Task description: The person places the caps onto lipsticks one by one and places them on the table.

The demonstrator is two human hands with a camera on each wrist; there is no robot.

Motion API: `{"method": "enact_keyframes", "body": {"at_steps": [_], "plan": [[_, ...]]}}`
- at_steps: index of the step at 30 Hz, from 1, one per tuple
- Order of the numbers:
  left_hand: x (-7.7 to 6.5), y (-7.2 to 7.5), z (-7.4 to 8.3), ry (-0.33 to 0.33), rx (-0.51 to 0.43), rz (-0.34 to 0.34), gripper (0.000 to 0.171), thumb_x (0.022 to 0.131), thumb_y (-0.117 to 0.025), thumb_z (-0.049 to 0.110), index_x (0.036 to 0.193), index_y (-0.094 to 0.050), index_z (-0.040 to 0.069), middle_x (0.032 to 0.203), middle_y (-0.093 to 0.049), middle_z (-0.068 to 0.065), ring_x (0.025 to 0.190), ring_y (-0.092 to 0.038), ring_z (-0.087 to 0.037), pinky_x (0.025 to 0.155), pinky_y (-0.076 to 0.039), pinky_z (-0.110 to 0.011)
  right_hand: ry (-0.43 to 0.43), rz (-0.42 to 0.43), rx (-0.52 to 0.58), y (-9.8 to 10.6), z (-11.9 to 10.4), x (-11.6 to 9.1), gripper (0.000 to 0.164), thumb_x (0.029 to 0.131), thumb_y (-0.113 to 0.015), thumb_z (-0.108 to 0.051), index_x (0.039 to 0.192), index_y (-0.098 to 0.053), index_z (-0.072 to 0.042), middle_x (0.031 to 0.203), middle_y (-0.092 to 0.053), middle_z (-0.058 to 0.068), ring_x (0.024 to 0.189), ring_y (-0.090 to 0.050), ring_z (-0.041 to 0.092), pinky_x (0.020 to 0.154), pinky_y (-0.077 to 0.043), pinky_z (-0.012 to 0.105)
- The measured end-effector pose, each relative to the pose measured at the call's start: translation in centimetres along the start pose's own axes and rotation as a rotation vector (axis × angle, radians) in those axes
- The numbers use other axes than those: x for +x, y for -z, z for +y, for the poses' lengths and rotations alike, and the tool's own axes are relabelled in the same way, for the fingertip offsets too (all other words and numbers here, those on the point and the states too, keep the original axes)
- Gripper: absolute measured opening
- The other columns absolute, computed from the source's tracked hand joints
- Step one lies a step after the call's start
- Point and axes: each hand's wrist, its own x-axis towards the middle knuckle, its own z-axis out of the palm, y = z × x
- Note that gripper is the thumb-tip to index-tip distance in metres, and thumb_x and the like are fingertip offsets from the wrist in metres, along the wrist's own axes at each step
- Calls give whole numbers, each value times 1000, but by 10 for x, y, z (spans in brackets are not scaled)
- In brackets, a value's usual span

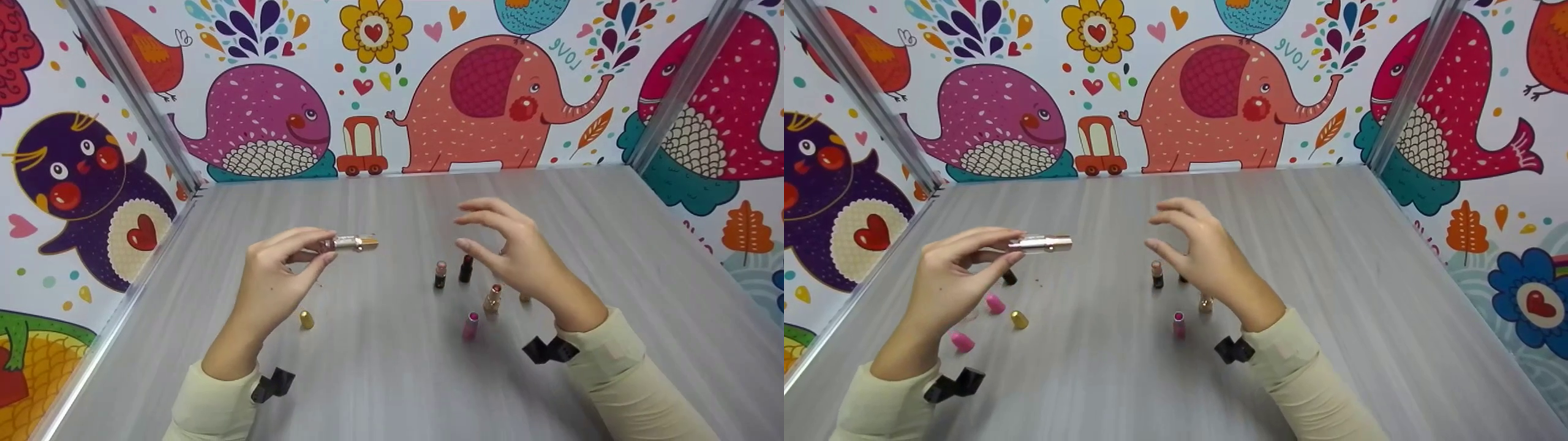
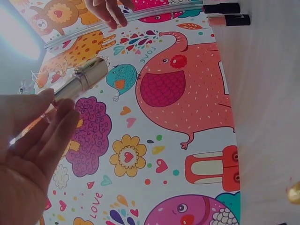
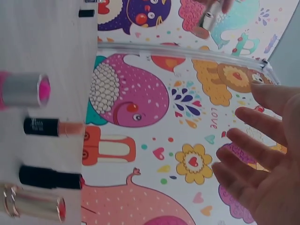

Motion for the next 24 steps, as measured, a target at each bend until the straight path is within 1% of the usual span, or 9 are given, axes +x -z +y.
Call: {"method": "enact_keyframes", "body": {"at_steps": [4,6,8,11,16,18,21,24], "plan": [[1,9,-8,88,92,36,31,87,-85,-5,117,-81,3,109,-79,-4,94,-75,-18,86,-58,-17,-103,-64,-43,8,6,2,41,96,-83,-17,135,-73,-12,150,-59,7,141,-54,29,110,-51,52],[1,13,-12,133,128,55,31,88,-85,-4,118,-81,3,109,-79,-5,94,-75,-18,87,-56,-14,-147,-102,-66,11,10,2,45,96,-82,-20,139,-70,-12,155,-55,9,145,-49,32,113,-47,58],[2,17,-16,165,151,67,31,89,-84,-4,118,-80,2,110,-79,-7,93,-75,-20,87,-54,-11,-184,-137,-92,13,13,3,48,97,-81,-23,143,-68,-13,159,-51,10,148,-46,34,115,-45,62],[2,22,-23,179,177,83,29,90,-82,-5,119,-80,1,110,-79,-10,93,-75,-23,86,-53,-9,-223,-172,-115,15,15,3,52,99,-79,-26,147,-64,-14,163,-46,10,150,-43,35,115,-43,64],[1,25,-32,168,225,80,29,92,-80,-5,121,-78,-2,111,-78,-13,91,-74,-24,86,-51,-7,-266,-208,-147,15,18,3,57,99,-78,-30,151,-60,-16,167,-39,10,154,-37,36,115,-42,67],[2,25,-35,171,255,71,29,92,-80,-5,121,-78,-2,111,-78,-13,90,-74,-24,86,-54,-11,-281,-214,-173,16,20,3,58,100,-78,-31,153,-59,-17,168,-37,10,155,-35,37,115,-41,68],[3,24,-37,178,309,55,29,91,-80,-6,121,-78,-4,111,-78,-15,89,-75,-26,86,-61,-26,-294,-217,-213,17,23,3,60,100,-77,-34,155,-57,-19,170,-35,10,156,-33,37,116,-39,68],[7,22,-37,187,358,31,28,92,-79,-7,119,-78,-5,112,-77,-17,90,-75,-29,85,-63,-42,-290,-212,-239,19,26,2,60,100,-76,-34,155,-56,-19,170,-35,10,156,-32,37,116,-38,69]]}}
